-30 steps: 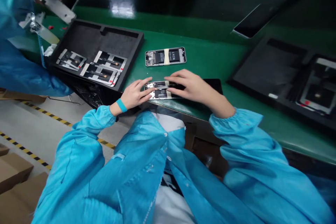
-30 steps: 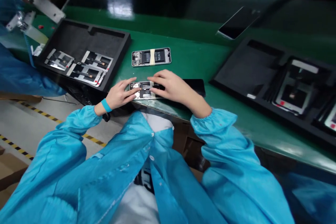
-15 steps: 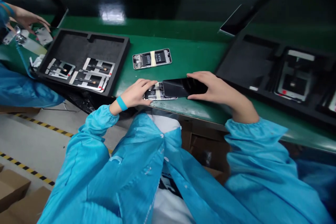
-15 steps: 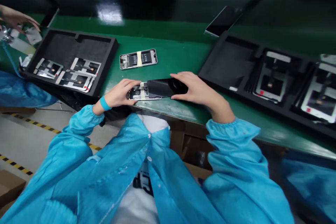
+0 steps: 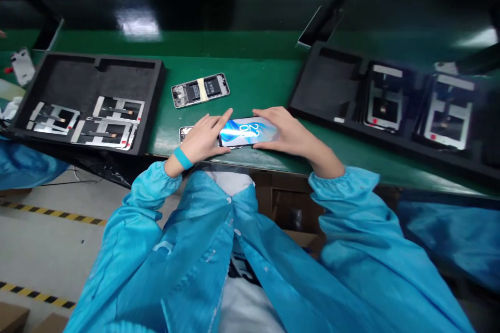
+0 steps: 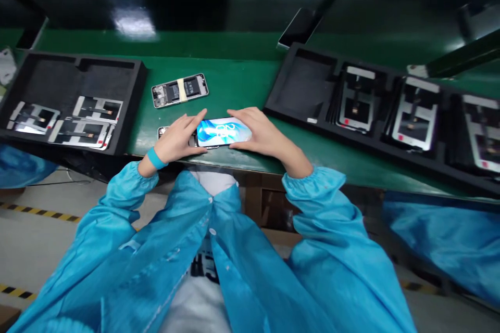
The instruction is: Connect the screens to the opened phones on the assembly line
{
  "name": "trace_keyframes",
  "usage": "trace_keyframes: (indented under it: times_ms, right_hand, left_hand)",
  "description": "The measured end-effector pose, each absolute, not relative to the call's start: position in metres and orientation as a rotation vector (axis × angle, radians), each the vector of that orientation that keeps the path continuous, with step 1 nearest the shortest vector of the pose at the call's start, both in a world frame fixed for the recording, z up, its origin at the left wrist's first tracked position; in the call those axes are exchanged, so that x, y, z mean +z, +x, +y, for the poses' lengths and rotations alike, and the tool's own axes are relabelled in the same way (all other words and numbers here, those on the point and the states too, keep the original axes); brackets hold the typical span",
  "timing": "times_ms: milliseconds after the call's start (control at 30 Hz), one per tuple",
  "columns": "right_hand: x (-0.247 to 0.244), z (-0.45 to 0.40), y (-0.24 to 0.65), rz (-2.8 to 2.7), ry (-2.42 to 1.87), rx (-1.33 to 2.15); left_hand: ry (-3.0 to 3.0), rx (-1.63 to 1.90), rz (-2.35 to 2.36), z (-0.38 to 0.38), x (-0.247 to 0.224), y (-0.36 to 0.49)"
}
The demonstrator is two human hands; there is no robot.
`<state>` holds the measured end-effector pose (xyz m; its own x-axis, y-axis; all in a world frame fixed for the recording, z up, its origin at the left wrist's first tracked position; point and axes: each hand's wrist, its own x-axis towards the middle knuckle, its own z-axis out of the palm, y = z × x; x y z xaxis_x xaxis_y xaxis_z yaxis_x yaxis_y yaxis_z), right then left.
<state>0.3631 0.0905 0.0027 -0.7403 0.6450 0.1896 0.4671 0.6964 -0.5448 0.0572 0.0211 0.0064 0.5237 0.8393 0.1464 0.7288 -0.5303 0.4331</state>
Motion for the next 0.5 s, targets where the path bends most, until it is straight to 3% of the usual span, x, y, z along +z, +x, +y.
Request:
trace_keyframes:
  times_ms: [200, 400, 500]
  right_hand:
    - [0.009, 0.083, 0.362, -2.37, -0.995, 0.695]
    - [0.013, 0.073, 0.39, -2.011, -1.105, 1.212]
    - [0.017, 0.062, 0.397, -1.853, -1.113, 1.294]
  left_hand:
    - [2.594, 0.619, 1.302, 0.015, 0.005, 0.055]
    - [2.613, 0.682, 1.364, 0.005, 0.006, 0.049]
    - [2.595, 0.7, 1.382, 0.005, 0.004, 0.047]
